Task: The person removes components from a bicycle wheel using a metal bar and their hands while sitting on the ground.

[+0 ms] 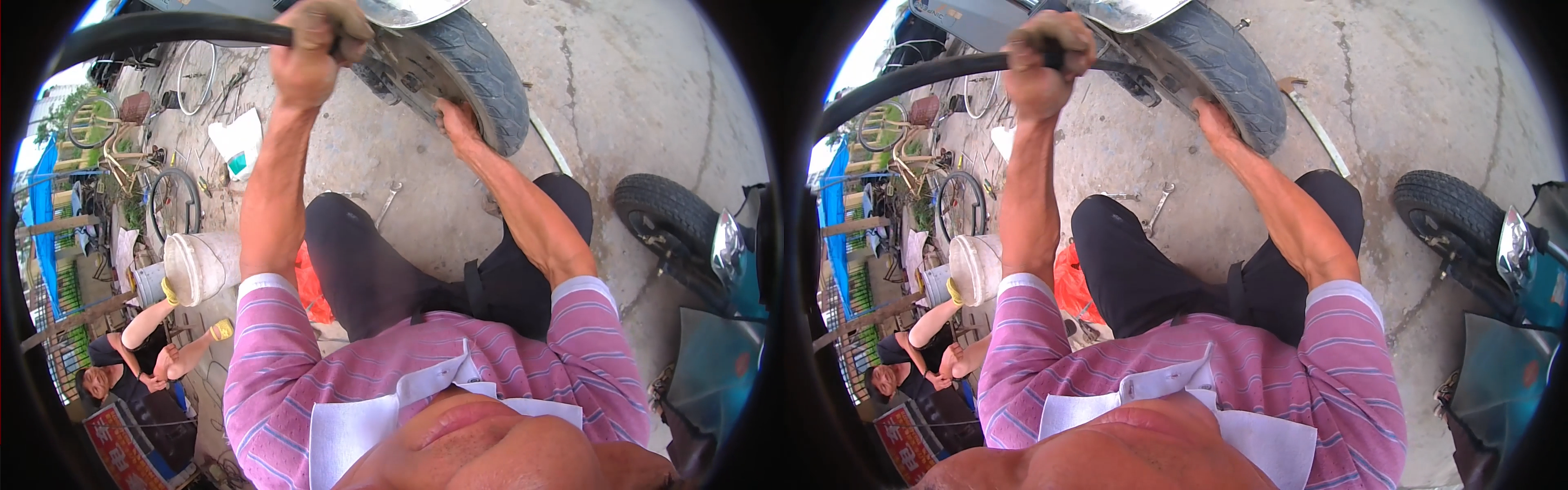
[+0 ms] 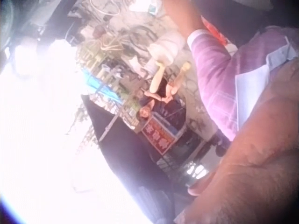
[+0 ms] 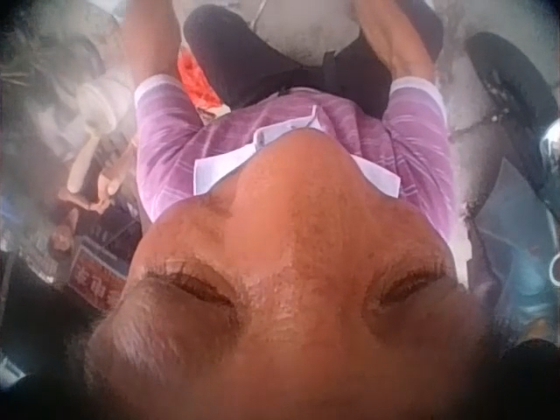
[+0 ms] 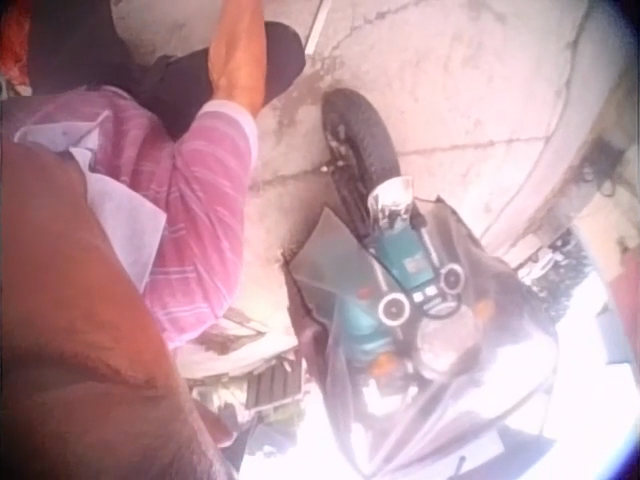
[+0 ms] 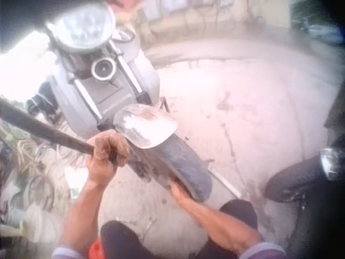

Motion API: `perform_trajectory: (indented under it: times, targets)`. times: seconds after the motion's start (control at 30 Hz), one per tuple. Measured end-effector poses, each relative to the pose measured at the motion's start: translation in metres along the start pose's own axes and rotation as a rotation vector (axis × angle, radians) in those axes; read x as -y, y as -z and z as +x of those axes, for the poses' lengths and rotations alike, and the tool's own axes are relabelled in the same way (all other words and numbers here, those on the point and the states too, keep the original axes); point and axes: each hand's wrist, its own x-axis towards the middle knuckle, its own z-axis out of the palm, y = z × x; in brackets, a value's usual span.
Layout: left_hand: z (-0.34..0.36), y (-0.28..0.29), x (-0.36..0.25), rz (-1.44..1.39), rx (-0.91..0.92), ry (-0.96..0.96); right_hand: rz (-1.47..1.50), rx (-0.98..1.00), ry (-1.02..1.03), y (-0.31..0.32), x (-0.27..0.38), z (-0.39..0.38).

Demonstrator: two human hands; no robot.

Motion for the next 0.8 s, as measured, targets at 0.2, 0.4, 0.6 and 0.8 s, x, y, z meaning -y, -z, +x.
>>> perform_trajectory:
  times: [0.2,0.4,0.6,0.8]
  targets:
    - [-0.040,-0.008,0.028,0.238,-0.128,0.194,-0.007,0.111,-0.211,0.004,0.047,-0.026]
    - [-0.042,-0.006,0.006,0.130,-0.219,0.151,-0.012,0.062,-0.254,0.007,0.055,-0.033]
    - [-0.045,0.015,0.011,-0.021,-0.111,0.143,-0.214,-0.062,-0.179,0.004,0.022,-0.007]
    - [-0.044,0.026,0.009,-0.135,-0.192,0.223,-0.217,0.063,-0.349,0.006,0.061,-0.024]
